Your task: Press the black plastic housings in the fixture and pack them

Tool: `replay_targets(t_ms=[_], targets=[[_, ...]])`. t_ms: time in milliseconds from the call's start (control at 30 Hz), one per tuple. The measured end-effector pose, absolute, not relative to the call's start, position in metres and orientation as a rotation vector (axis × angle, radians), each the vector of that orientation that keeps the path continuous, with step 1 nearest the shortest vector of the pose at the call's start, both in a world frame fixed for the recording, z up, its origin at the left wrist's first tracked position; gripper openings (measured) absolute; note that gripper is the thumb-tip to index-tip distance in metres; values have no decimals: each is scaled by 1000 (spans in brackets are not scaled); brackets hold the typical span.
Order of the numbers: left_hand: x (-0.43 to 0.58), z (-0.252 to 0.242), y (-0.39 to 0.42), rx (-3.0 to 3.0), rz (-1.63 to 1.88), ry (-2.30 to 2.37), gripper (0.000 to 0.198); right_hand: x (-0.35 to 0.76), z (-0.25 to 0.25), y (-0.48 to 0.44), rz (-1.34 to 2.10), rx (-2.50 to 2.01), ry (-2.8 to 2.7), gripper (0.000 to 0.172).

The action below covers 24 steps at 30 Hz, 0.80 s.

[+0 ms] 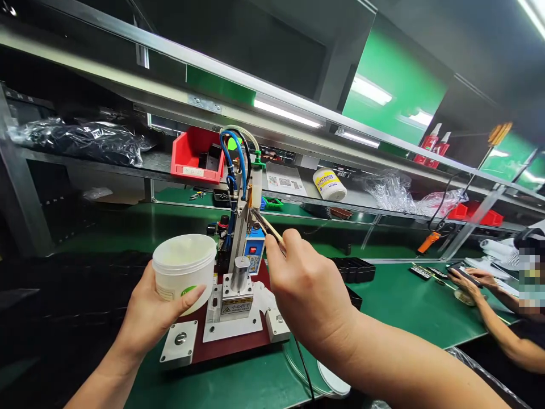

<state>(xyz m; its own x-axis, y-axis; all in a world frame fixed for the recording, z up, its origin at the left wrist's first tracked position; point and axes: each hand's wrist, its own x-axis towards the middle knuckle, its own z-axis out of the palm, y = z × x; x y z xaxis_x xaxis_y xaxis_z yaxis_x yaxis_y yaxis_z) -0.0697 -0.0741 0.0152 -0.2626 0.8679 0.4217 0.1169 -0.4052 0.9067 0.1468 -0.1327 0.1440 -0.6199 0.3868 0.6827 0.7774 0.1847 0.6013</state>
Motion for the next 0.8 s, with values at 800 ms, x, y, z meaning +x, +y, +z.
replay_targets(t_ms=[800], targets=[[-51,10,-68,1666,1802,1321,89,188,113,-150,-873,-903,-1985,40]])
